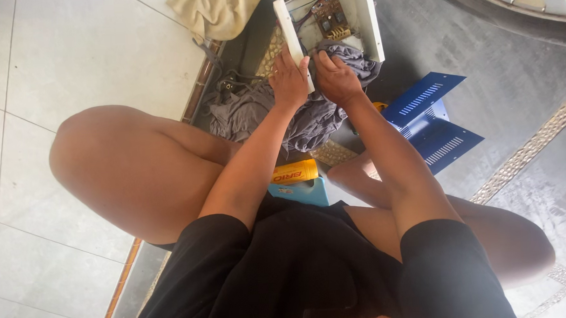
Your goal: The person sits on the floor and cleans the interior of a white electronic device with a cloth, then wipes the exterior casing. The person handles a blue metal cover and a yellow container nearby.
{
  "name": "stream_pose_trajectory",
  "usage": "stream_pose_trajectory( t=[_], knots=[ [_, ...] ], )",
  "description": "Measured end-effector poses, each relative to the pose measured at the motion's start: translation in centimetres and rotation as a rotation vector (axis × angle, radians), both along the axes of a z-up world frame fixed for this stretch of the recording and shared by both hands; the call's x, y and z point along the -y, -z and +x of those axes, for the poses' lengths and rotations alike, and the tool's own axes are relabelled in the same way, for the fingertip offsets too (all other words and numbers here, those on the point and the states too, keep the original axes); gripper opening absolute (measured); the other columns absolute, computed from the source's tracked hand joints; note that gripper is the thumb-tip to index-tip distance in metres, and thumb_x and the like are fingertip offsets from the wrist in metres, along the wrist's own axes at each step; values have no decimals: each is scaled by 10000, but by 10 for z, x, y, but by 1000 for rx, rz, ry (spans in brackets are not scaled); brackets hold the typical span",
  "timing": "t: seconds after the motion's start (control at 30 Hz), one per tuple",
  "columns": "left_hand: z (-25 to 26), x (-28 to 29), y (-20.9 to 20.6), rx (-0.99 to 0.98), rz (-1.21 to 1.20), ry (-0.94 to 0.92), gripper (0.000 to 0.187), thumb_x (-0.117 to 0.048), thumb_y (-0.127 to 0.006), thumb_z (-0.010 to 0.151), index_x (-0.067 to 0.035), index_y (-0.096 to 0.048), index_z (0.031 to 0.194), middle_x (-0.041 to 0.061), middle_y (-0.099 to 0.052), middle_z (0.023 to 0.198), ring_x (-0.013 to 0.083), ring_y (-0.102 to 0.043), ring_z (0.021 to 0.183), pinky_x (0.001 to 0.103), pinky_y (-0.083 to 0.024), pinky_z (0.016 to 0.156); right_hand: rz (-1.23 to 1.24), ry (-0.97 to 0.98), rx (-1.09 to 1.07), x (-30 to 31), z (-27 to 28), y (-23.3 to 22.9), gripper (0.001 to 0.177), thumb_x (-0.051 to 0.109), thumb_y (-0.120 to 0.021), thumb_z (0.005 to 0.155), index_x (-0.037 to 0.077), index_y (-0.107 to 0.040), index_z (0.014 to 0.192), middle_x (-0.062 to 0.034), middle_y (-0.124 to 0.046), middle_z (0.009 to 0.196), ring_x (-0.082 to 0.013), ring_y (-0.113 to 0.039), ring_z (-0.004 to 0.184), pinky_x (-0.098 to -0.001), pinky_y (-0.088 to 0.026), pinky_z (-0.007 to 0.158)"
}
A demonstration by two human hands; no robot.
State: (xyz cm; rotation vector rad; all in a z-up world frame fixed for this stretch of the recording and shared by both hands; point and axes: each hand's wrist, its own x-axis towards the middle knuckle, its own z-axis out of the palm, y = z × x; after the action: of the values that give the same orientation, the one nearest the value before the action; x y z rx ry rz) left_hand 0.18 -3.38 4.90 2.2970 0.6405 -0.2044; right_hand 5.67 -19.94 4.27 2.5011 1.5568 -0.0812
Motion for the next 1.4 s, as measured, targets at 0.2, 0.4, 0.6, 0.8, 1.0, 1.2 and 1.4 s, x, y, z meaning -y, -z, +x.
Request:
stream_pose_trajectory(
  t=[0.2, 0.4, 0.6, 0.8, 1.0, 1.2, 1.4],
  knots=[
    [0, -3, -1, -32, -42, -13, 713, -567, -367, 1059, -85, -255, 1572, 194, -453, 1465, 431, -480, 1350, 602, -366, 1061, -287, -180, 156, 18, -16, -34, 404, 298, -554, 894, 98, -708, 1210, -25, -636, 1342, -220, -402, 1436, -391, -447, 1080],
    [0, -3, -1, -3, -44, 0, 713, -562, -363, 1065, -79, -239, 1574, 195, -449, 1472, 421, -482, 1358, 610, -364, 1051, -21, -57, 170, 37, -17, -46, 447, 269, -546, 972, 90, -682, 1359, -15, -634, 1421, -194, -458, 1479, -325, -431, 1120],
    [-1, -3, 0, -16, -36, 6, 715, -556, -360, 1074, -69, -230, 1581, 213, -435, 1475, 436, -471, 1350, 623, -367, 1032, 105, 60, 55, 11, -1, -54, 521, 160, -525, 989, 92, -571, 1504, -59, -475, 1626, -222, -432, 1512, -363, -446, 1101],
    [5, -4, 1, -45, -42, 8, 726, -577, -348, 1054, -85, -237, 1576, 204, -442, 1480, 426, -485, 1360, 614, -370, 1053, 251, 589, -107, 19, -26, -34, 602, 22, -539, 951, 28, -476, 1550, -134, -347, 1675, -387, -430, 1472, -453, -431, 1155],
    [3, -1, -30, 288, 208, 30, 662, -404, -547, 1062, -36, -306, 1556, 234, -421, 1498, 433, -469, 1367, 589, -364, 1097, 650, 988, -123, 32, -79, 0, 590, 15, -571, 874, 19, -529, 1462, -204, -576, 1410, -421, -562, 1294, -476, -461, 1117],
    [34, 1, -39, 349, 188, 651, 410, -194, -686, 986, -63, -608, 1367, 80, -560, 1334, 294, -560, 1270, 489, -446, 1026, 1407, 1896, -388, 11, -85, 19, 285, 170, -650, 1027, -76, -695, 1163, -277, -721, 1041, -483, -624, 973, -491, -534, 846],
    [75, 25, -22, 346, 310, 816, 331, -132, -712, 960, -161, -704, 1289, 48, -571, 1346, 297, -546, 1264, 479, -394, 995, 1106, 1308, -43, -3, -56, 15, 282, 108, -627, 1012, -6, -645, 1269, -218, -610, 1371, -397, -600, 1235, -471, -479, 1053]
  ],
)
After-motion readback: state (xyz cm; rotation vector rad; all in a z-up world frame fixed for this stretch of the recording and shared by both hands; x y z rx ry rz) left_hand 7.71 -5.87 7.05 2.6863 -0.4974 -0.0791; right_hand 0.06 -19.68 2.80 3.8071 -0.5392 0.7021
